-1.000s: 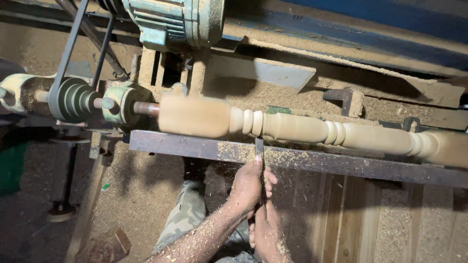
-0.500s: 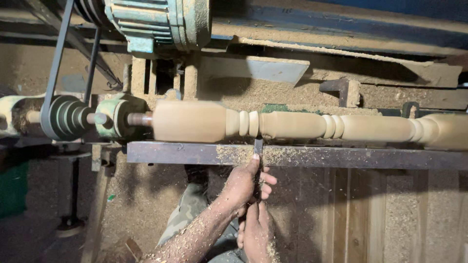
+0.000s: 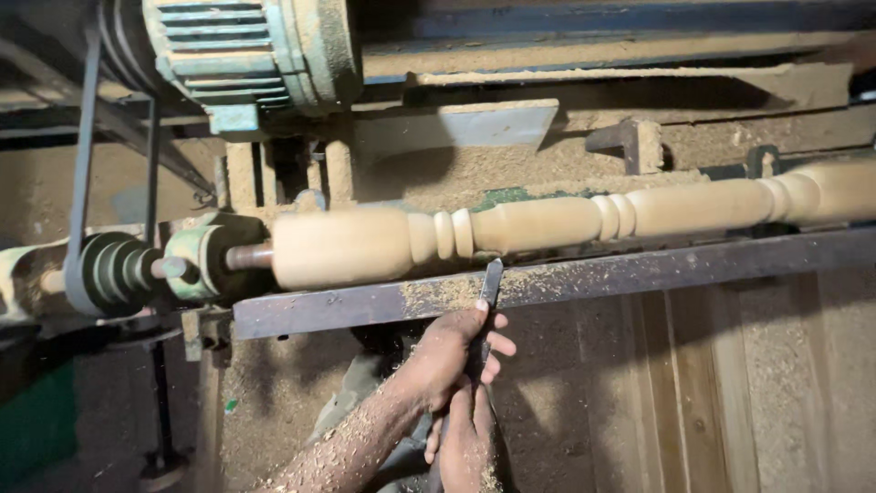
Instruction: The person sharpens a chisel on a rotating wheel and then uses the tool to carve and shape a rotating piece of wood on a lathe.
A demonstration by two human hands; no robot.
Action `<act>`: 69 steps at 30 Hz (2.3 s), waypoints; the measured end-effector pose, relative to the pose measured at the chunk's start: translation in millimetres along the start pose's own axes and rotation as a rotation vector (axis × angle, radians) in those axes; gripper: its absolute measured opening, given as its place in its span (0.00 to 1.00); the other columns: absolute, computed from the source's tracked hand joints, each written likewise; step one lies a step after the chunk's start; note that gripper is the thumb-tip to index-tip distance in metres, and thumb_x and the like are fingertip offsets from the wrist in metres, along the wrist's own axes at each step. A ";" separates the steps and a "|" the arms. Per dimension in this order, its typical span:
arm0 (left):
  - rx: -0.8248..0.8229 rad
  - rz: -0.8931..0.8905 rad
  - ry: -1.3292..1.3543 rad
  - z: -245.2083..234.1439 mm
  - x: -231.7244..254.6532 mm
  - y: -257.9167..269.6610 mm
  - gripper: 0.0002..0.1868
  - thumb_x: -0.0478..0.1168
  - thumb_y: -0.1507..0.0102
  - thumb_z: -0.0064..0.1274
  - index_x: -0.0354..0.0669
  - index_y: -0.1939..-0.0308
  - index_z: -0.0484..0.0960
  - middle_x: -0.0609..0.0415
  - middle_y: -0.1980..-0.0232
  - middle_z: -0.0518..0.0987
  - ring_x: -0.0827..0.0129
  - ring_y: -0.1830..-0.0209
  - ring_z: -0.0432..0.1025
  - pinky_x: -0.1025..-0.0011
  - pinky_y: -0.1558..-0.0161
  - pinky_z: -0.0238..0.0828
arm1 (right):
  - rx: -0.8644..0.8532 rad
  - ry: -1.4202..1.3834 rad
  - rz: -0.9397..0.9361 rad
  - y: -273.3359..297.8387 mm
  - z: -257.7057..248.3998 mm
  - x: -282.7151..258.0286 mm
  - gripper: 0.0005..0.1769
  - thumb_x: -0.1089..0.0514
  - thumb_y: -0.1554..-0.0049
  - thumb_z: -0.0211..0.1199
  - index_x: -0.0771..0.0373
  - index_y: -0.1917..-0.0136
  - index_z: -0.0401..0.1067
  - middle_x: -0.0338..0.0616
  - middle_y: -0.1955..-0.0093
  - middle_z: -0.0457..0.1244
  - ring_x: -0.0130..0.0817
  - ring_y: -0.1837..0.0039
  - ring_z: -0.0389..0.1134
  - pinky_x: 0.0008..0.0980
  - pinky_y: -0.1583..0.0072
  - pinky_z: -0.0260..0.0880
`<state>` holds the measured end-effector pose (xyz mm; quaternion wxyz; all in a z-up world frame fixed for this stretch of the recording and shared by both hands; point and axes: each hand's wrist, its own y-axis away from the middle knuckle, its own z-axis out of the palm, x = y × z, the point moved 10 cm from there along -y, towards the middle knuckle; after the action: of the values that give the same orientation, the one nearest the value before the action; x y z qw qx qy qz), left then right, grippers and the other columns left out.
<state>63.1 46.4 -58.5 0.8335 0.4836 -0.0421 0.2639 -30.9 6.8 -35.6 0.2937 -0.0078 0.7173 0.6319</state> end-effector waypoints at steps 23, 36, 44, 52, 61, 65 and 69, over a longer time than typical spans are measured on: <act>0.297 0.227 0.073 18.9 -6.1 -13.5 0.30 0.54 0.25 0.33 0.32 0.64 0.79 0.51 0.76 0.77 0.72 0.85 0.67 0.73 0.80 0.65 | -0.133 0.357 0.020 -16.5 -60.0 -42.9 0.21 0.43 0.35 0.45 0.63 0.51 0.65 0.41 0.69 0.56 0.29 0.76 0.52 0.31 0.75 0.53; 0.528 0.386 0.186 41.7 6.4 -7.8 0.21 0.51 0.27 0.31 0.36 0.60 0.70 0.50 0.71 0.82 0.73 0.82 0.69 0.71 0.78 0.71 | -0.228 0.646 0.007 -24.3 -81.6 -100.5 0.24 0.40 0.37 0.47 0.60 0.42 0.69 0.37 0.68 0.58 0.24 0.75 0.53 0.28 0.74 0.54; 0.455 0.458 0.244 39.7 -10.7 -9.2 0.18 0.50 0.26 0.30 0.40 0.56 0.66 0.50 0.66 0.83 0.76 0.78 0.70 0.75 0.74 0.73 | -0.292 0.720 0.059 -36.7 -89.2 -81.7 0.28 0.37 0.35 0.45 0.62 0.42 0.69 0.41 0.73 0.54 0.27 0.76 0.53 0.29 0.74 0.53; 0.468 0.488 0.230 34.8 -8.4 -13.8 0.20 0.51 0.25 0.31 0.38 0.60 0.67 0.52 0.69 0.80 0.76 0.80 0.67 0.75 0.76 0.70 | -0.301 0.705 -0.032 -45.3 -83.3 -80.9 0.25 0.40 0.35 0.42 0.64 0.48 0.66 0.41 0.70 0.56 0.27 0.76 0.53 0.30 0.74 0.53; 0.483 0.443 0.216 31.8 -5.9 -10.9 0.22 0.52 0.26 0.31 0.38 0.62 0.69 0.52 0.72 0.78 0.76 0.81 0.67 0.74 0.77 0.69 | -0.292 0.672 -0.048 -42.5 -78.6 -77.3 0.26 0.39 0.35 0.44 0.64 0.48 0.67 0.41 0.68 0.57 0.26 0.76 0.53 0.28 0.75 0.52; 0.479 0.414 0.206 30.0 -5.4 -10.9 0.23 0.53 0.26 0.31 0.38 0.62 0.70 0.52 0.72 0.78 0.75 0.82 0.66 0.74 0.77 0.69 | -0.288 0.689 -0.037 -35.6 -74.6 -77.8 0.26 0.38 0.35 0.44 0.63 0.48 0.67 0.40 0.69 0.55 0.25 0.75 0.52 0.28 0.75 0.53; 0.484 0.402 0.165 28.5 -3.3 -8.3 0.25 0.53 0.25 0.31 0.36 0.64 0.72 0.52 0.74 0.76 0.74 0.83 0.66 0.74 0.78 0.69 | -0.242 0.652 -0.001 -30.9 -73.1 -77.0 0.23 0.37 0.36 0.45 0.56 0.46 0.67 0.37 0.70 0.56 0.24 0.75 0.52 0.28 0.74 0.53</act>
<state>69.6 18.1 -51.0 0.6261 0.6268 -0.0049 0.4638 14.5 -93.6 -28.1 0.0461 -0.2444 0.6931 0.6766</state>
